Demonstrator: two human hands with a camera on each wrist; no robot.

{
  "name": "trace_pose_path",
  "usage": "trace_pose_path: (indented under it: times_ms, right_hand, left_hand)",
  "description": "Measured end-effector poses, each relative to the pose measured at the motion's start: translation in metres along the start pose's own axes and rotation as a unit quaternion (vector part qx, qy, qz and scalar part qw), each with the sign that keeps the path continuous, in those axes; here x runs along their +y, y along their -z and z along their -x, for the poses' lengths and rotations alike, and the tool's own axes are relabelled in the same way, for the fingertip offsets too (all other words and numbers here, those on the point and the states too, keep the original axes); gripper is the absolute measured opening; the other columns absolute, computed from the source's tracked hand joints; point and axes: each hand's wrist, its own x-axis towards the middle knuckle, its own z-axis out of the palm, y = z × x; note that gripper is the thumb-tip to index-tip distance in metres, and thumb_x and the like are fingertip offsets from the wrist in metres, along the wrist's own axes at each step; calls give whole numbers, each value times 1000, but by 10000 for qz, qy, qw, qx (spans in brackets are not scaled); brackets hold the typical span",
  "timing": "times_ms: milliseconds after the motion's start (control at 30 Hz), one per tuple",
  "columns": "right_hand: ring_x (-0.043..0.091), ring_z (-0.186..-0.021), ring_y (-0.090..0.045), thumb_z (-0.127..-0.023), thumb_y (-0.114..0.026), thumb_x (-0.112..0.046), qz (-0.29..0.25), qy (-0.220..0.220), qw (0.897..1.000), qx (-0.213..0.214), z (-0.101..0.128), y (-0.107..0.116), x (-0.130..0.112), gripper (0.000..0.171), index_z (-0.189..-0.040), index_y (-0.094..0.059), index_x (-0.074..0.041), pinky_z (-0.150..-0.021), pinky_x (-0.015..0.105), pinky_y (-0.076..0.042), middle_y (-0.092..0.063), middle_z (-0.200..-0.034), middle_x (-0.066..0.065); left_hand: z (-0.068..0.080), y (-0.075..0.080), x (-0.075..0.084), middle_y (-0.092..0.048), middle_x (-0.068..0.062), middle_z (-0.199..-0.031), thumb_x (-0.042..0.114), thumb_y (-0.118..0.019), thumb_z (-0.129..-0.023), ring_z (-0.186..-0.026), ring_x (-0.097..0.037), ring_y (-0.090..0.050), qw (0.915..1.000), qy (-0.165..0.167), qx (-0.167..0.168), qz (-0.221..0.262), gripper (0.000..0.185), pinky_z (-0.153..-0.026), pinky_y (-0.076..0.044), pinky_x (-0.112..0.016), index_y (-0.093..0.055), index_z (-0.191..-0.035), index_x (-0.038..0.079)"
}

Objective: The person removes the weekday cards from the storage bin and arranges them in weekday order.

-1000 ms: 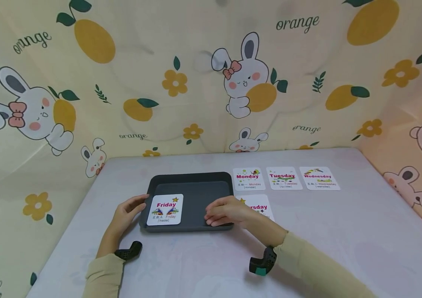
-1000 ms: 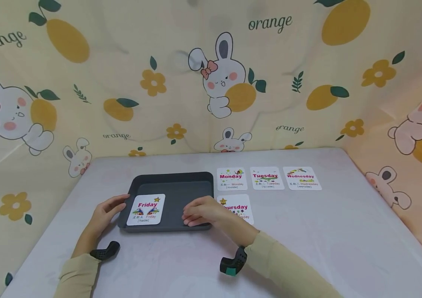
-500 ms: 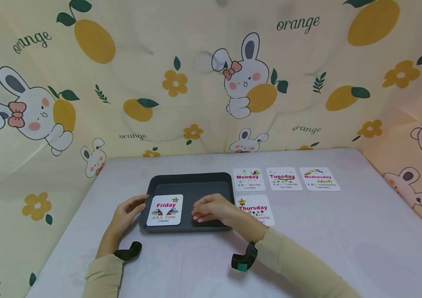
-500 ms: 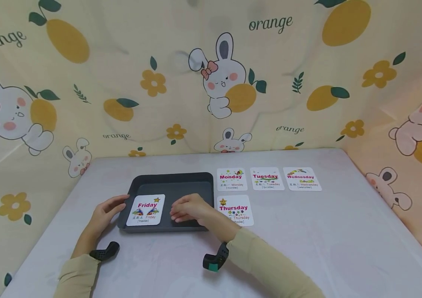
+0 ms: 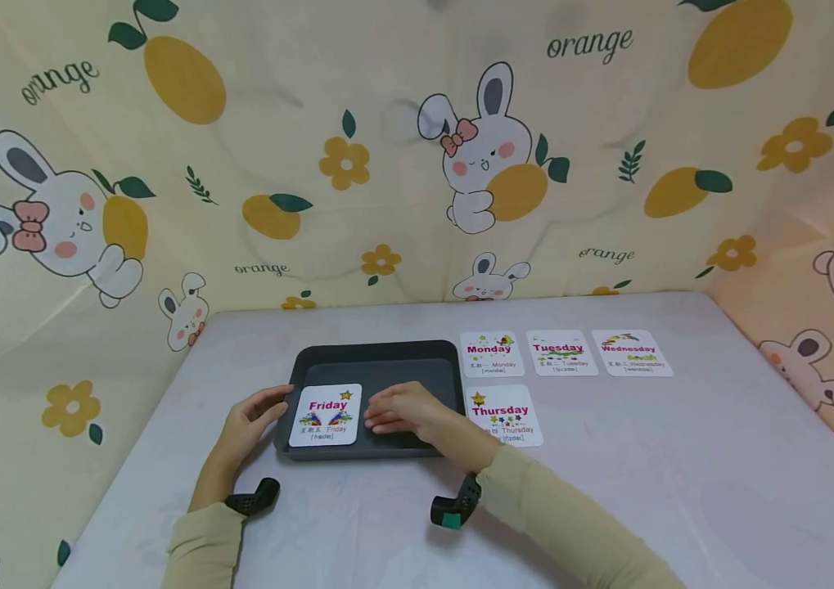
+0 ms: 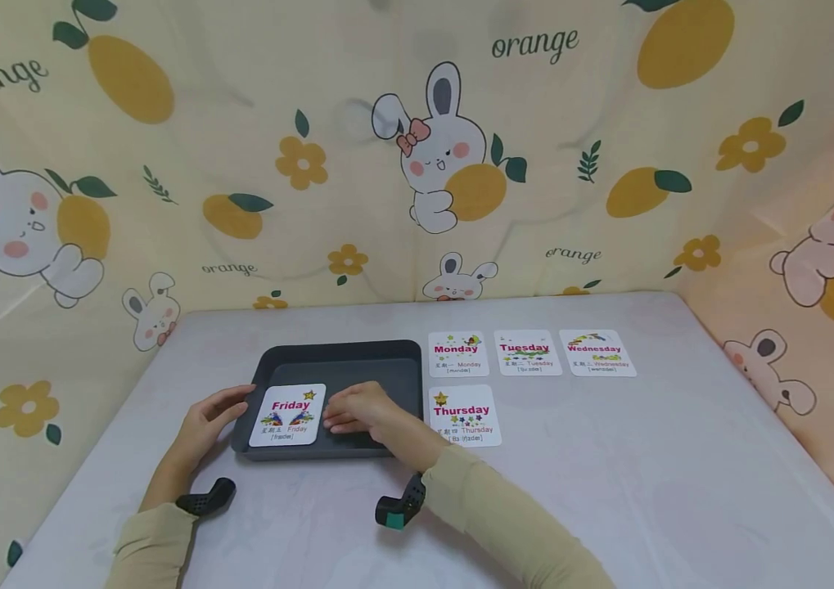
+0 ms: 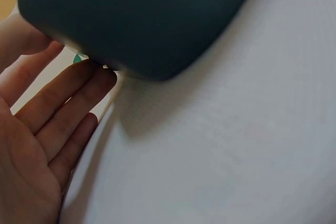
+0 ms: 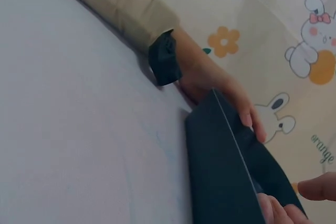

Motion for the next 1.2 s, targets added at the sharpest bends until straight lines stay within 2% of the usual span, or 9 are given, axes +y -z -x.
trace_pose_path:
  times_ms: [167,667,833,1000,1200]
  right_hand:
    - [10,-70,-70,-89,-63,-4,-189,-89,9995,216,-6,-6,2,34,-121,-59,7,-71,24,-60,-73,-107,21]
    - [11,-68,-70,-85,-66,2,-594,-388,9950,708,-13,-22,5,35,-118,-57,10,-68,25,-60,-73,-101,21]
    - [11,-62,-68,-82,-66,6,-724,-406,9914,1010,-15,-28,5,30,-110,-58,9,-70,27,-60,-73,-90,19]
    - [8,-57,-64,-82,-65,7,-554,-254,9909,1203,-16,-34,7,29,-111,-60,10,-63,23,-59,-71,-81,14]
    - [8,-54,-61,-83,-65,5,-231,-134,9917,1257,-17,-38,7,29,-112,-63,8,-57,20,-57,-70,-80,13]
  left_hand:
    - [0,0,1,-52,-17,-143,32,-58,-96,-106,23,-47,10000,16,17,11,44,-91,-38,1,-56,-134,9]
    - [1,0,2,-52,-15,-143,32,-58,-96,-106,24,-46,10000,62,5,-7,44,-91,-37,1,-56,-134,10]
    - [1,1,0,-53,-17,-142,28,-58,-96,-106,23,-48,10000,-33,16,33,42,-91,-38,1,-56,-133,8]
    - [1,1,-1,-53,-18,-142,26,-57,-97,-106,22,-48,10000,-79,11,39,41,-91,-39,0,-56,-133,7]
    - [0,0,0,-53,-18,-141,27,-58,-97,-106,23,-48,9999,-111,27,35,41,-91,-39,0,-56,-133,7]
